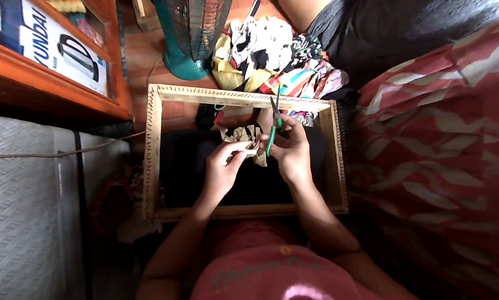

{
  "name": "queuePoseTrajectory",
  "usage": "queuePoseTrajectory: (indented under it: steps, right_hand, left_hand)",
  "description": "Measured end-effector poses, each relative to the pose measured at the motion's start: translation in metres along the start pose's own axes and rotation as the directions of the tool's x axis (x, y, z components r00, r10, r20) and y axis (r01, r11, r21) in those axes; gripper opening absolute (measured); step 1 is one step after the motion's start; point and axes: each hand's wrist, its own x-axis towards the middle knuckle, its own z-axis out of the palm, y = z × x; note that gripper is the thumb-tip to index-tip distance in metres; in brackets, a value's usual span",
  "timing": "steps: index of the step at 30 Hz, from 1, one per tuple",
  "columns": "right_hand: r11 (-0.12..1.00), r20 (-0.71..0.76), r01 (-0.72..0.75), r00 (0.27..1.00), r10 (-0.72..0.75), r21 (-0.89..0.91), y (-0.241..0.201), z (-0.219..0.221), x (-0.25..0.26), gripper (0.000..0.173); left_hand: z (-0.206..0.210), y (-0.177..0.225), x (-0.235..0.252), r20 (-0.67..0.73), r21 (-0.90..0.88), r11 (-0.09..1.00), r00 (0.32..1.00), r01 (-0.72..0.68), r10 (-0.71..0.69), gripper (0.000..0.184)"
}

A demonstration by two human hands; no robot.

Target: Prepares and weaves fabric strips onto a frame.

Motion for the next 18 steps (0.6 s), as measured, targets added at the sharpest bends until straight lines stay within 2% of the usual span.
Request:
queuePoseTrajectory:
  steps: [5,10,13,16,18]
  right_hand:
    - [0.99,0.12,0.142,0.982,-0.143,0.016,0.006,0.0,-0.003,0.073]
    - [0.988,0.121,0.076,0.991,-0.059,-0.138,0.006,0.005,-0.006,0.072]
    - [0.991,0.096,0.085,0.992,-0.075,-0.104,0.006,0.006,-0.006,0.072]
    - [0.996,0.089,0.074,0.994,-0.068,-0.058,0.003,0.005,-0.006,0.072]
    - [0.996,0.087,0.073,0.994,-0.07,-0.041,0.001,0.005,-0.006,0.072]
  left_hand:
    - [0.002,0.001,0.002,-0.008,0.015,1.0,1.0,0.001,-0.001,0.021]
    - [0.002,-0.001,0.002,0.018,0.03,0.999,0.999,-0.029,0.029,0.021]
    - [-0.001,-0.006,0.003,0.086,0.103,0.991,0.994,-0.083,0.074,0.032]
    - [-0.003,-0.01,0.004,0.092,0.116,0.988,0.992,-0.097,0.087,0.02]
    - [-0.004,-0.009,0.005,0.081,0.049,0.996,0.994,-0.076,0.072,0.012]
